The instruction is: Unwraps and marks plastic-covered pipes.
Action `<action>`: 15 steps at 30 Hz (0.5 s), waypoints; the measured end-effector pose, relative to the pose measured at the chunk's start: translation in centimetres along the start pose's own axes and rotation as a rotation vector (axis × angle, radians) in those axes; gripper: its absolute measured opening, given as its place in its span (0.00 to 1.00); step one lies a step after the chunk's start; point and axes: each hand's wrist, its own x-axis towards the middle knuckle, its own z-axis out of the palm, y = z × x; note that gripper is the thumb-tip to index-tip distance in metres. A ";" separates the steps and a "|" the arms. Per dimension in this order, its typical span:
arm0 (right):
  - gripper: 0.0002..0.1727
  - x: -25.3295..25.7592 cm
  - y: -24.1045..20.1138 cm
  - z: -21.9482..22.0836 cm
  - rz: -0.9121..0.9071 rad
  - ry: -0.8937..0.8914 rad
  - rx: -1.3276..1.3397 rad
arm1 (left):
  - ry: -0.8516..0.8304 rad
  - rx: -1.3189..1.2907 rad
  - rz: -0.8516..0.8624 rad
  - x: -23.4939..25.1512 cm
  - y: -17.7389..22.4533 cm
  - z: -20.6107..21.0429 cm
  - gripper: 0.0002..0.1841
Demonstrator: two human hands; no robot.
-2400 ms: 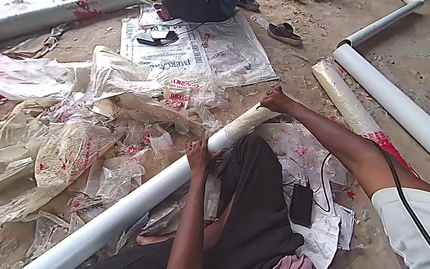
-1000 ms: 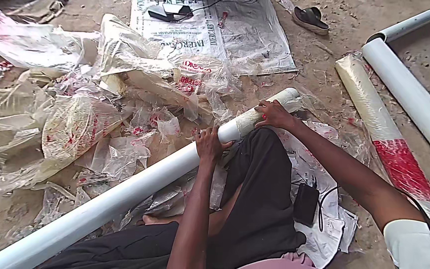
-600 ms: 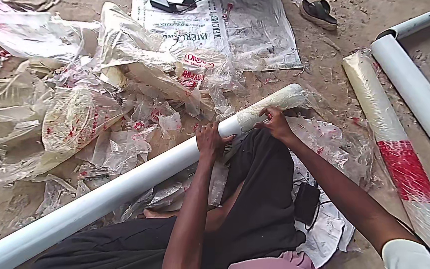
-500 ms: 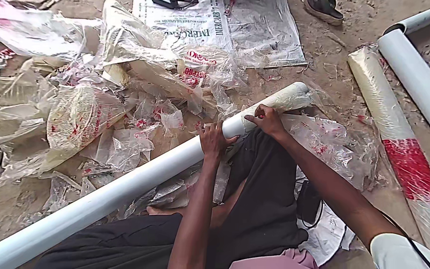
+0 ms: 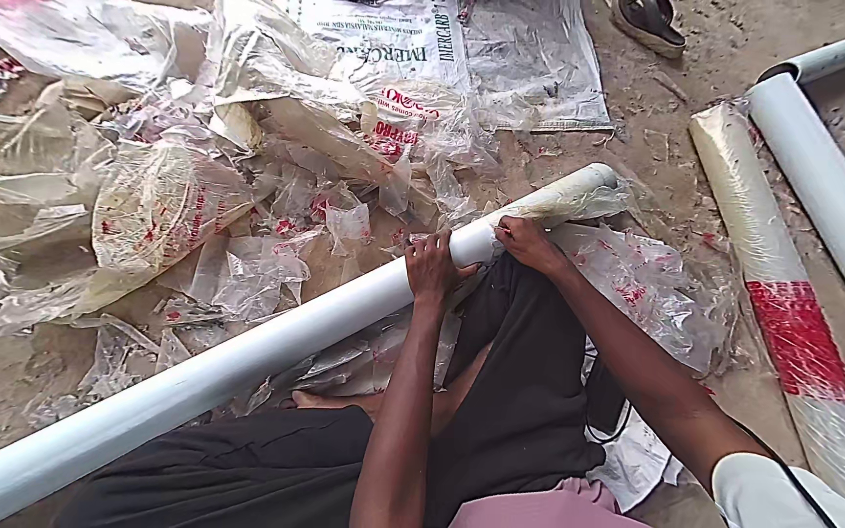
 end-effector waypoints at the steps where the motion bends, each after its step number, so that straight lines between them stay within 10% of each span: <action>1: 0.13 -0.7 0.5 0.3 -0.017 0.012 0.003 | -0.021 0.003 -0.008 0.1 -0.1 -0.2 0.52; 15: 0.11 -4.8 2.6 0.3 0.029 0.447 0.606 | -0.088 0.038 -0.004 0.8 -0.6 -0.7 0.51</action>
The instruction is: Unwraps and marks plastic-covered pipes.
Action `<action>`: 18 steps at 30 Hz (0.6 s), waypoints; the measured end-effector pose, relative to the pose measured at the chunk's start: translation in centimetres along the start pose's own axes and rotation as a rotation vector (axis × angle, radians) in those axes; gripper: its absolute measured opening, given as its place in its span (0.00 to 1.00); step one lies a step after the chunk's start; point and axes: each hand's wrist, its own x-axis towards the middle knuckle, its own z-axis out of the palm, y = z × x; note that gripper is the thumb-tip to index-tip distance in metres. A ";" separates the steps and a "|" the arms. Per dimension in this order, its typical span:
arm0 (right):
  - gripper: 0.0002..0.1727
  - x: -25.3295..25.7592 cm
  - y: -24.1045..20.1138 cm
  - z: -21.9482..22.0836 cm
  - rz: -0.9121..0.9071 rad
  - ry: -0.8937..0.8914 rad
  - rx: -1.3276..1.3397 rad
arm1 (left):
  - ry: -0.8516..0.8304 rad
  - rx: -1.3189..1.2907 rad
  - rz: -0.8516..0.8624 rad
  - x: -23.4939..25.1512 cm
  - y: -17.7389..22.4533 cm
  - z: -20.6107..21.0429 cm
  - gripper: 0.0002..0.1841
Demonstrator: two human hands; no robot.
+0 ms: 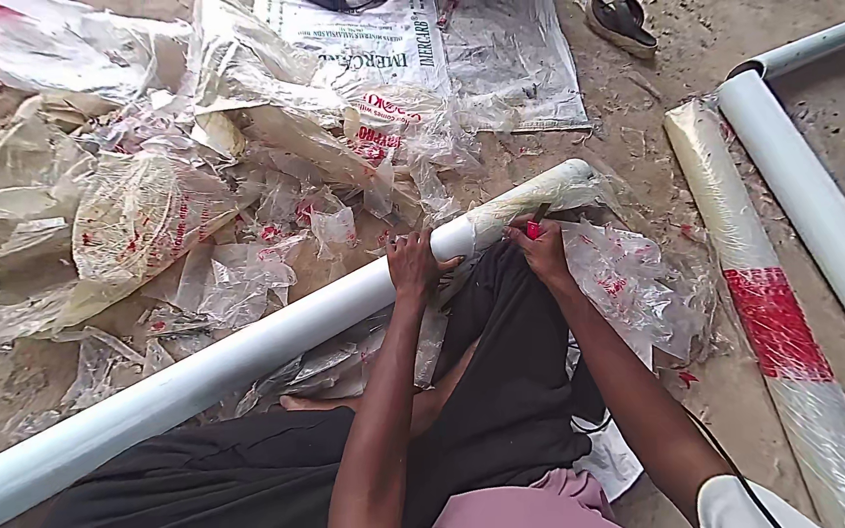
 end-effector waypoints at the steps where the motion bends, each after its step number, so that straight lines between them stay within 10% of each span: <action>1: 0.09 0.5 0.0 0.2 0.013 0.020 -0.035 | 0.015 0.007 -0.002 -0.1 0.1 0.3 0.52; 6: 0.29 4.8 0.9 0.3 0.053 0.159 -0.279 | 0.051 -0.003 -0.008 -0.4 0.3 0.8 0.53; 16: 0.14 0.7 4.3 -1.4 0.335 0.404 -0.180 | 0.043 -0.006 -0.005 -0.2 0.3 0.5 0.52; 18: 0.25 0.9 4.1 -1.3 0.415 0.442 -0.168 | 0.035 -0.008 -0.010 -0.3 0.4 0.3 0.52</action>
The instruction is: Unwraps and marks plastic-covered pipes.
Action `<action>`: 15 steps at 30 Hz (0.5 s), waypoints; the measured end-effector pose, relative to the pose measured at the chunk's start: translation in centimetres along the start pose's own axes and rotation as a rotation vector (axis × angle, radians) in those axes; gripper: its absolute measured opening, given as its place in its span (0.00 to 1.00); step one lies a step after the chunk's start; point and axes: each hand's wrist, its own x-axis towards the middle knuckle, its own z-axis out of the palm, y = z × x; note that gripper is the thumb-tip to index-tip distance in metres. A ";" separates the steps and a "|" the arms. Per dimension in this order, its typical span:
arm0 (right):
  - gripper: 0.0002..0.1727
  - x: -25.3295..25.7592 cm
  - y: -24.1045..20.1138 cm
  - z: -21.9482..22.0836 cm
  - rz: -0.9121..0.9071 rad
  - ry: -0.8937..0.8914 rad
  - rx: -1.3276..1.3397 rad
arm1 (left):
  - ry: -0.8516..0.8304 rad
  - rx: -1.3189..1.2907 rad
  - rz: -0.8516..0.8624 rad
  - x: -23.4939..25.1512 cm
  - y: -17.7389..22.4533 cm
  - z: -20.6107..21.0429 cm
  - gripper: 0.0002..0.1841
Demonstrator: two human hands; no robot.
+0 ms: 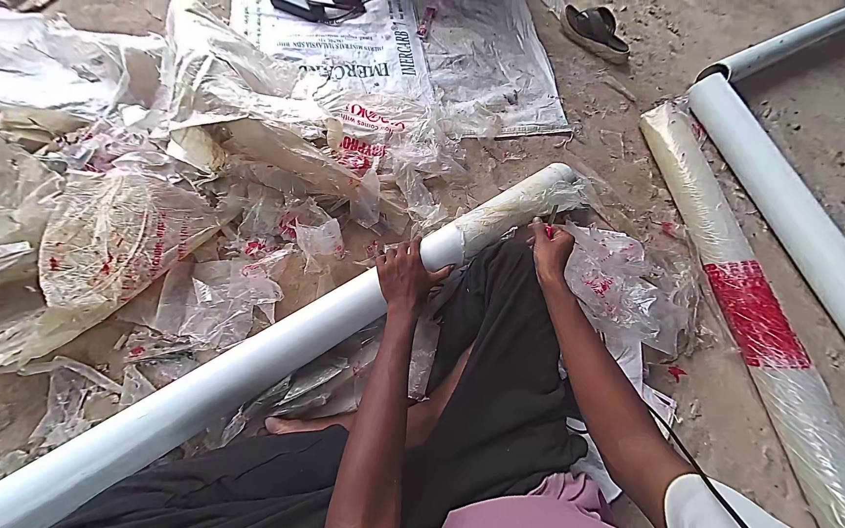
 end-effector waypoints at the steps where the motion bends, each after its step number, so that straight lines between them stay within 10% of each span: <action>1: 0.31 -0.1 -0.1 0.1 0.026 0.015 -0.014 | 0.003 -0.002 -0.001 -0.1 0.0 0.0 0.52; 11: 0.14 1.5 -0.3 0.1 -0.317 0.021 -0.199 | 0.036 0.011 0.018 -0.2 -0.1 0.5 0.52; 15: 0.36 6.4 -1.5 -1.5 -0.281 -0.043 -0.465 | 0.032 0.021 0.014 -0.1 -0.1 0.4 0.53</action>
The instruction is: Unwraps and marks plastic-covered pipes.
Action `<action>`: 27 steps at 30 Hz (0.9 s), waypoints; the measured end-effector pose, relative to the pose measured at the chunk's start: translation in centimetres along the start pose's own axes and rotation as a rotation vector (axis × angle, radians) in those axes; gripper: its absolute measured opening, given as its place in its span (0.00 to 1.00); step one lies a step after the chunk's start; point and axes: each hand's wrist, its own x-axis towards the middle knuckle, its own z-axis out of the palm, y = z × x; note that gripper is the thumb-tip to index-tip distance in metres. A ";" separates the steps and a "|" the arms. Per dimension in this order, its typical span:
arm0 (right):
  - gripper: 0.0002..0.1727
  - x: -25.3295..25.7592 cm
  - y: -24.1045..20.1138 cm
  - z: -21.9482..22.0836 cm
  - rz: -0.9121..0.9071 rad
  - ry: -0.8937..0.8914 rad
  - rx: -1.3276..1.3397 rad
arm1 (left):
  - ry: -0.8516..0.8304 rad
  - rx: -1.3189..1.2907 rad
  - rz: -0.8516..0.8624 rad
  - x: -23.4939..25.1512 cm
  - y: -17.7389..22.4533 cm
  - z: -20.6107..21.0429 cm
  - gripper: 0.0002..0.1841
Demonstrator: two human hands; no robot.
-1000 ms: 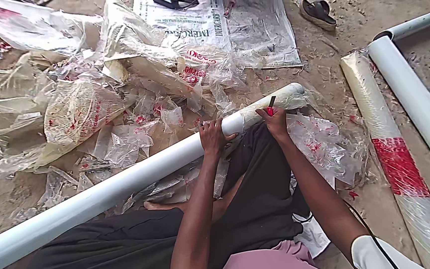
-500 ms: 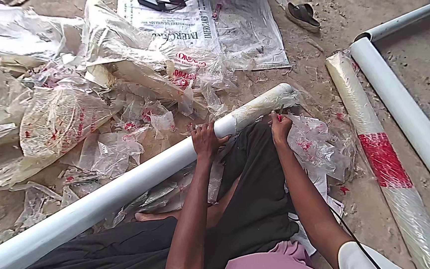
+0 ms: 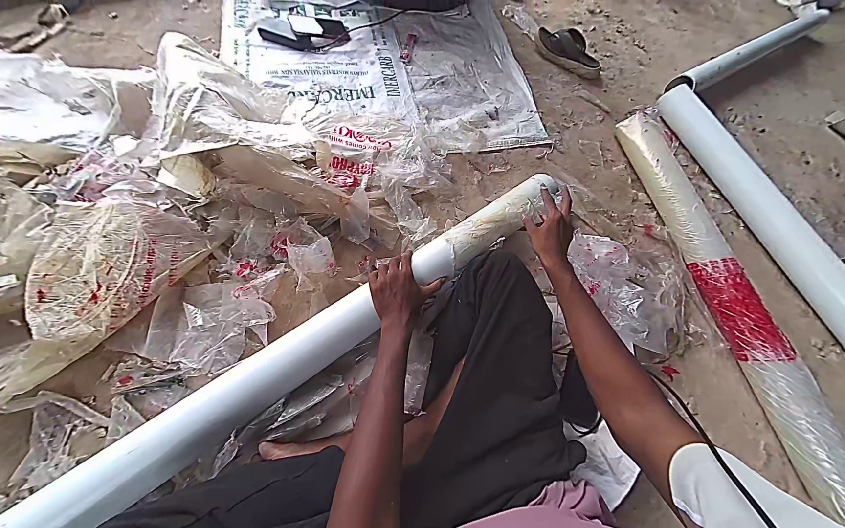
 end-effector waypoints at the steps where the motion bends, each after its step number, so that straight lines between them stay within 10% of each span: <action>1: 0.38 1.0 0.7 -0.4 -0.026 -0.084 -0.038 | 0.001 0.002 -0.002 0.0 0.0 0.0 0.53; 6: 0.08 -1.2 2.4 1.1 -0.171 -0.158 -0.142 | 0.026 0.008 0.005 0.0 0.0 0.2 0.52; 27: 0.14 -4.7 0.9 2.5 0.001 -0.009 0.264 | -0.226 -0.008 -0.048 2.1 -0.7 -2.7 0.52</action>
